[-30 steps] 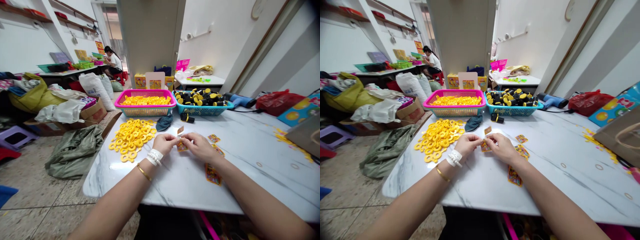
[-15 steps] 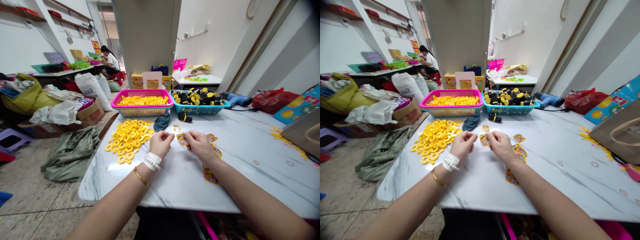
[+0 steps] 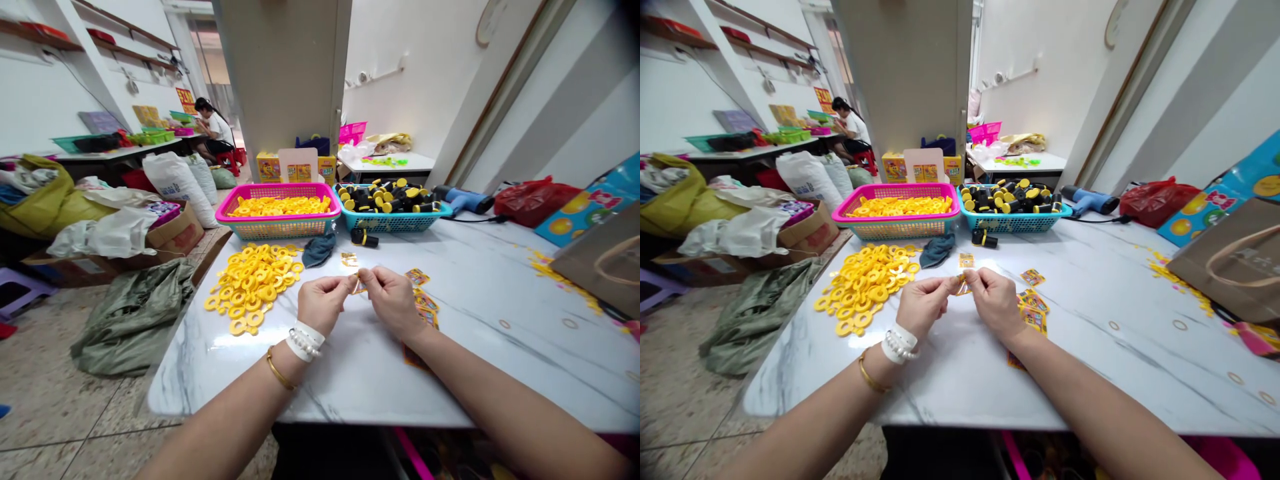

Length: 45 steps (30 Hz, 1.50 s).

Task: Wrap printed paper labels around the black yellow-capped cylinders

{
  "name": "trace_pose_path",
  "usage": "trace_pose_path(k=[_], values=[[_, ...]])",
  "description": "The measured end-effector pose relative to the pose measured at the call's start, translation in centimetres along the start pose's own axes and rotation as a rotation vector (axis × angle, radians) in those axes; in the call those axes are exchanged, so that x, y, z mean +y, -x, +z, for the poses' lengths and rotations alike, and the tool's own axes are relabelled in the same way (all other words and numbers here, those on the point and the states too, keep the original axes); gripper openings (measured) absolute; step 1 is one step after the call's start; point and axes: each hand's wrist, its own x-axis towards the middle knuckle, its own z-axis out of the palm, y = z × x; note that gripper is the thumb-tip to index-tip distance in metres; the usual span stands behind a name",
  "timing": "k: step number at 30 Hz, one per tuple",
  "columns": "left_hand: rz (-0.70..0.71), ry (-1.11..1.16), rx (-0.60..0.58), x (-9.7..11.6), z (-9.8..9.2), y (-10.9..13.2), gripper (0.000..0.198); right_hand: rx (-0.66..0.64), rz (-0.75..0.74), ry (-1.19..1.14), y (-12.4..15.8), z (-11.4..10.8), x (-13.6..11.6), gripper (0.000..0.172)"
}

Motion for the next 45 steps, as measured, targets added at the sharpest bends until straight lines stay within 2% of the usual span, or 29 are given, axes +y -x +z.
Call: trace_pose_path(k=[4, 7, 9, 12, 14, 16, 19, 21, 24, 27, 28, 30, 32, 34, 39, 42, 45], values=[[-0.077, 0.080, 0.015, 0.2, -0.2, -0.2, 0.040, -0.038, -0.096, 0.022, 0.7, 0.3, -0.1, 0.046], [-0.085, 0.104, 0.055, 0.1, -0.5, -0.6, 0.032, -0.040, -0.128, 0.001, 1.0, 0.5, -0.1, 0.043], [-0.079, 0.118, 0.081, 0.0, -0.8, -0.9, 0.028, -0.093, -0.142, 0.014, 0.3, 0.4, 0.2, 0.044], [-0.109, 0.178, 0.081, -0.1, -1.0, -1.5, 0.027, -0.126, -0.115, 0.215, -3.2, 0.0, 1.2, 0.043], [-0.161, 0.201, 0.056, -0.1, -1.2, -1.8, 0.025, -0.088, -0.072, 0.382, -6.8, -0.3, 2.3, 0.029], [-0.204, 0.194, 0.014, -0.1, -1.3, -2.0, 0.021, -0.089, -0.034, 0.448, -10.3, -0.5, 3.5, 0.014], [-0.258, 0.168, -0.085, -0.2, -1.6, -2.2, 0.014, -0.162, 0.047, 0.495, -13.8, -0.3, 5.0, 0.025], [-0.314, 0.151, -0.121, -0.3, -1.7, -2.3, 0.014, -0.223, 0.092, 0.499, -14.3, -0.3, 5.6, 0.030], [-0.392, 0.152, -0.109, -0.4, -1.8, -2.4, 0.010, -0.309, 0.127, 0.449, -13.0, -1.1, 5.4, 0.033], [-0.453, 0.266, -0.113, -0.3, -1.8, -2.6, 0.011, -0.409, 0.156, 0.327, -10.1, -2.8, 4.4, 0.034], [-0.470, 0.326, -0.118, -0.2, -1.9, -2.7, 0.009, -0.438, 0.177, 0.208, -9.0, -3.3, 3.9, 0.035], [-0.492, 0.448, -0.125, -0.1, -2.1, -2.9, 0.004, -0.466, 0.251, -0.188, -6.7, -4.1, 2.8, 0.033], [-0.508, 0.546, -0.122, 0.1, -2.3, -3.2, 0.005, -0.429, 0.342, -0.629, -4.7, -4.3, 1.7, 0.033], [-0.534, 0.620, -0.122, 0.1, -2.4, -3.5, 0.010, -0.368, 0.397, -0.856, -3.2, -3.7, 0.8, 0.034], [-0.581, 0.740, -0.176, -0.1, -2.4, -3.6, 0.010, -0.307, 0.385, -0.842, -1.9, -1.7, 0.0, 0.037], [-0.547, 0.802, -0.217, -0.3, -2.2, -3.5, 0.011, -0.289, 0.388, -0.744, -1.9, -1.5, 0.1, 0.038], [-0.526, 0.802, -0.205, -0.3, -2.1, -3.4, 0.011, -0.269, 0.341, -0.624, -1.6, -1.7, 0.1, 0.039]])
